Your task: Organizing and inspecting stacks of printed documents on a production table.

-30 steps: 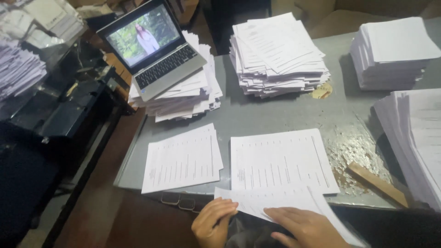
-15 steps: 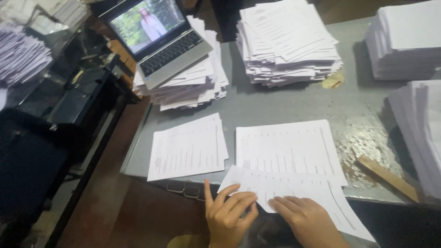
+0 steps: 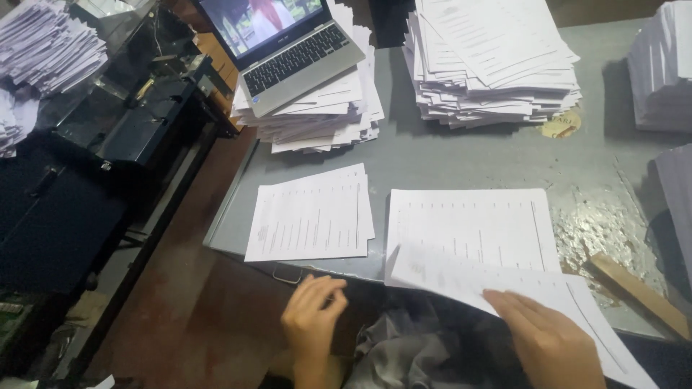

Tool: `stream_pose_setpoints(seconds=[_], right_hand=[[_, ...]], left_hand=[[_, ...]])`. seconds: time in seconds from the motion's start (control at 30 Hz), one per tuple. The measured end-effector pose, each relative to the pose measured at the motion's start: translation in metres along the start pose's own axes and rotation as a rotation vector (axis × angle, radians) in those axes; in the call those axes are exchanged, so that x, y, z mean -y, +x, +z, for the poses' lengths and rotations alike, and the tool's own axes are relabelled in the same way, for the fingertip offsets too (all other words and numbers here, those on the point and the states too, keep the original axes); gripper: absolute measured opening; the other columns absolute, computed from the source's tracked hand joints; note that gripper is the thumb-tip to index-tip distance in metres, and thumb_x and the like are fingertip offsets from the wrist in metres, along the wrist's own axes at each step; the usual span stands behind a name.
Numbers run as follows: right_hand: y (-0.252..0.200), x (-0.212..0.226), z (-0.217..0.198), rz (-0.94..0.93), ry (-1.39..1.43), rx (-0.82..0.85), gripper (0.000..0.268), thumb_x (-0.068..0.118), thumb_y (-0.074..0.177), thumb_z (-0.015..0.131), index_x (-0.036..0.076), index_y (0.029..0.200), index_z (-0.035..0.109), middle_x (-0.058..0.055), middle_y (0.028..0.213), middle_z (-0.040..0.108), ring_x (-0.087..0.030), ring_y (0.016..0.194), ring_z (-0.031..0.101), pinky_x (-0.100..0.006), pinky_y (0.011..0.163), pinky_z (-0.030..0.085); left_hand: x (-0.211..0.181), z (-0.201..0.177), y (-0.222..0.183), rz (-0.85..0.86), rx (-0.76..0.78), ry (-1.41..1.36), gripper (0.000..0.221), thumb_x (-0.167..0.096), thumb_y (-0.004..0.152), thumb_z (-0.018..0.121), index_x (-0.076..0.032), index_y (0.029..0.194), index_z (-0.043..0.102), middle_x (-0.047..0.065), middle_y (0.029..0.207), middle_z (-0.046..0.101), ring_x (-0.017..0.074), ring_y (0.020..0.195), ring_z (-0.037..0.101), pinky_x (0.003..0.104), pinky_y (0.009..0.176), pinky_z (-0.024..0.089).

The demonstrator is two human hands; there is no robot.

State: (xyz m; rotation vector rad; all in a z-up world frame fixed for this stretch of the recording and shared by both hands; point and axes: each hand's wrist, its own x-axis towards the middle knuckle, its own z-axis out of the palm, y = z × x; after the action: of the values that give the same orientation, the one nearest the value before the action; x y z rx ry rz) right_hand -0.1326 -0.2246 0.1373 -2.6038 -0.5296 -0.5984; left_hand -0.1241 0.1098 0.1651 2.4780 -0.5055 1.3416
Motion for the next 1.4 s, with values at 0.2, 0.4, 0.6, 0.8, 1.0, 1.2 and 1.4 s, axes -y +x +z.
stream_pose_setpoints(seconds=[0.2,0.4,0.6,0.8,1.0,1.2,1.4], right_hand=[[-0.011,0.004,0.055,-0.265,0.163,0.041,0.082,-0.018,0.071,0.058,0.018,0.144,0.057,-0.003,0.147,0.062,-0.027,0.136,0.058,-0.044,0.109,0.052],[-0.044,-0.009,0.14,-0.403,0.064,0.174,0.055,0.015,0.096,0.048,0.019,0.151,0.044,-0.005,0.161,0.043,-0.031,0.147,0.042,-0.046,0.108,0.042],[-0.033,-0.026,0.106,-0.338,0.086,0.168,0.072,0.028,0.091,0.064,0.022,0.157,0.038,-0.008,0.166,0.036,-0.032,0.154,0.031,-0.047,0.121,0.028],[-0.023,-0.061,0.063,0.025,0.13,0.042,0.054,0.018,0.087,0.069,0.012,0.14,0.06,-0.01,0.148,0.06,-0.028,0.137,0.057,-0.046,0.121,0.043],[-0.021,-0.081,0.101,0.052,0.122,-0.027,0.06,0.024,0.077,0.079,0.017,0.135,0.066,-0.01,0.145,0.063,-0.033,0.141,0.054,-0.048,0.123,0.042],[0.016,-0.038,0.115,-0.19,0.237,-0.055,0.053,0.017,0.078,0.084,0.006,0.127,0.068,-0.013,0.135,0.067,-0.032,0.132,0.06,-0.047,0.116,0.047],[0.008,-0.057,0.148,-0.185,0.144,0.063,0.056,0.031,0.082,0.08,0.014,0.133,0.064,-0.007,0.145,0.061,-0.032,0.142,0.051,-0.05,0.119,0.039]], left_hand=[[0.0,0.068,-0.088,-1.543,0.539,-1.298,0.115,-0.083,0.071,0.02,-0.001,0.14,0.061,0.024,0.109,0.079,0.0371,0.099,0.078,0.047,0.086,0.064],[-0.045,0.118,-0.111,-1.564,0.494,-0.857,0.053,-0.026,0.086,0.074,-0.01,0.136,0.066,0.011,0.12,0.079,0.0226,0.095,0.081,0.03,0.061,0.071],[0.029,0.056,-0.024,-1.158,0.225,-0.757,0.075,0.009,0.085,0.053,-0.017,0.155,0.044,0.0,0.167,0.036,0.0179,0.153,0.034,0.025,0.106,0.051],[0.198,0.071,-0.072,-1.477,-0.089,-0.198,0.038,-0.022,0.093,0.072,0.009,0.116,0.071,0.016,0.102,0.077,0.0262,0.057,0.071,0.036,0.048,0.057],[0.256,0.11,-0.117,-1.567,-0.18,-0.603,0.044,-0.01,0.093,0.065,0.004,0.134,0.06,0.014,0.121,0.071,0.0272,0.085,0.072,0.03,0.05,0.06],[0.219,0.084,-0.091,-1.659,-0.235,-0.456,0.053,-0.026,0.098,0.066,0.0,0.138,0.043,0.018,0.141,0.056,0.0306,0.111,0.068,0.03,0.065,0.067],[0.16,0.067,-0.061,-1.266,-0.07,0.176,0.065,-0.026,0.099,0.069,0.005,0.149,0.04,0.02,0.151,0.034,0.0428,0.14,0.034,0.058,0.116,0.032]])
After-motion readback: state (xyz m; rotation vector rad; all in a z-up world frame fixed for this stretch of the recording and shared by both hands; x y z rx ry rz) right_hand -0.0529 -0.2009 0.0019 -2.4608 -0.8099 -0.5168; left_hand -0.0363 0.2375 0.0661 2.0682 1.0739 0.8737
